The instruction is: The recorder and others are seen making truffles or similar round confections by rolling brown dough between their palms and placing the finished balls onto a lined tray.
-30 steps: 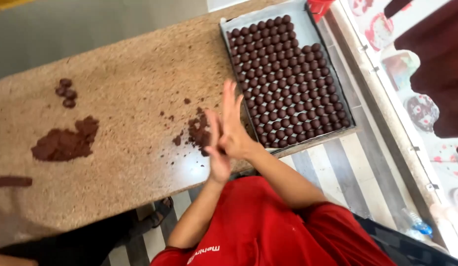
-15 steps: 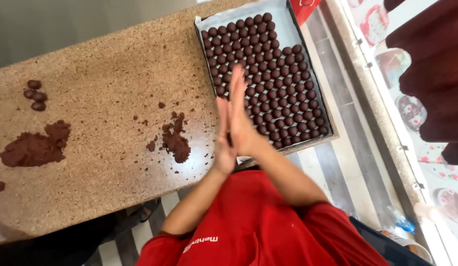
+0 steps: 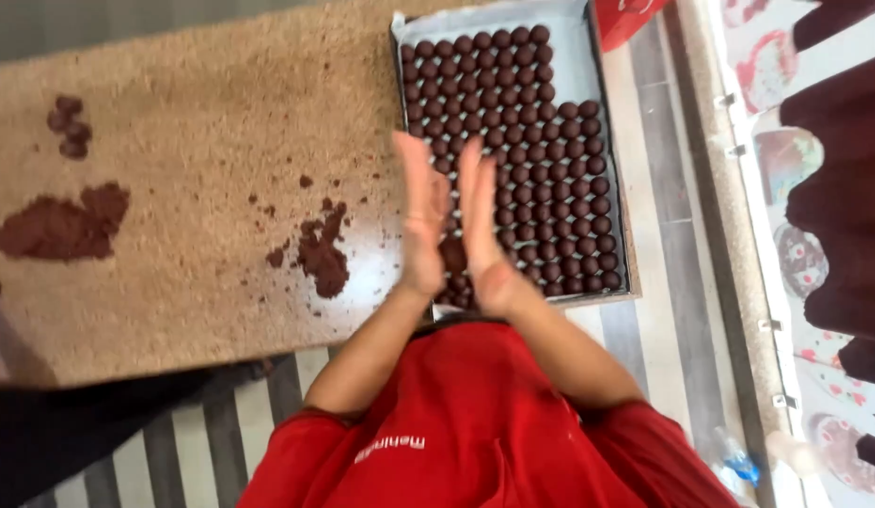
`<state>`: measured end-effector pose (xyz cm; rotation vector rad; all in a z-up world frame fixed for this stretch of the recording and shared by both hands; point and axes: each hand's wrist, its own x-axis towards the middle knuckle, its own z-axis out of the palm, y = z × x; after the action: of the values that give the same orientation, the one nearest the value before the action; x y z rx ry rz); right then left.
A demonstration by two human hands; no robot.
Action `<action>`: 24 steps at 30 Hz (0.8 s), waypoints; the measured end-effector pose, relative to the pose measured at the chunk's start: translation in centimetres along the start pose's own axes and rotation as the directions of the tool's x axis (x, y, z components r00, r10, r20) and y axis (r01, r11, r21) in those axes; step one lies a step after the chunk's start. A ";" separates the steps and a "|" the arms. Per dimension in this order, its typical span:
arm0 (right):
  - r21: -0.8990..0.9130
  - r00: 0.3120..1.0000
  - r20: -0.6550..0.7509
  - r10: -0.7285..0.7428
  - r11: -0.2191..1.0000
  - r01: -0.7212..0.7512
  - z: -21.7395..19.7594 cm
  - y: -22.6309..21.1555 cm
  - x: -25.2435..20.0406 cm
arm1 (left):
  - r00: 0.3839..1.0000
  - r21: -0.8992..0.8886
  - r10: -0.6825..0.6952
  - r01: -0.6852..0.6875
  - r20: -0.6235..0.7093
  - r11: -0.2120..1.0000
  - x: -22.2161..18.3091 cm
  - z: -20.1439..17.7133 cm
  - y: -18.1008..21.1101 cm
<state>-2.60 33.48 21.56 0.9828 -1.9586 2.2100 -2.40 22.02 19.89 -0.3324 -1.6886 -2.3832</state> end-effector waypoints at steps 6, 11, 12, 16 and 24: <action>-0.133 0.998 -0.007 0.062 0.989 -0.062 -1.9 1.5 -1.6 | 0.989 0.161 0.101 -0.117 0.104 0.980 0.9 2.0 -0.6; -0.100 1.000 -0.010 0.010 0.995 -0.011 -4.3 1.7 0.6 | 0.996 0.228 -0.063 0.046 0.069 0.973 -0.6 3.4 -1.3; -0.120 0.999 -0.045 0.001 0.993 -0.007 -5.1 2.1 1.2 | 0.983 0.278 -0.109 0.064 0.150 0.959 -0.9 3.8 -1.7; -0.075 0.997 0.028 0.070 0.995 -0.068 -4.6 2.0 -0.5 | 0.998 0.168 0.063 -0.063 0.006 0.984 1.9 3.5 -1.7; 0.201 0.973 -0.105 0.206 0.963 -0.182 -6.3 3.8 -1.6 | 1.000 0.110 0.022 -0.021 -0.012 0.994 2.7 5.5 -3.3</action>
<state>-5.67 38.97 17.37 0.6714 -1.8914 2.5349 -5.58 28.15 19.53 -0.3144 -1.7924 -2.2611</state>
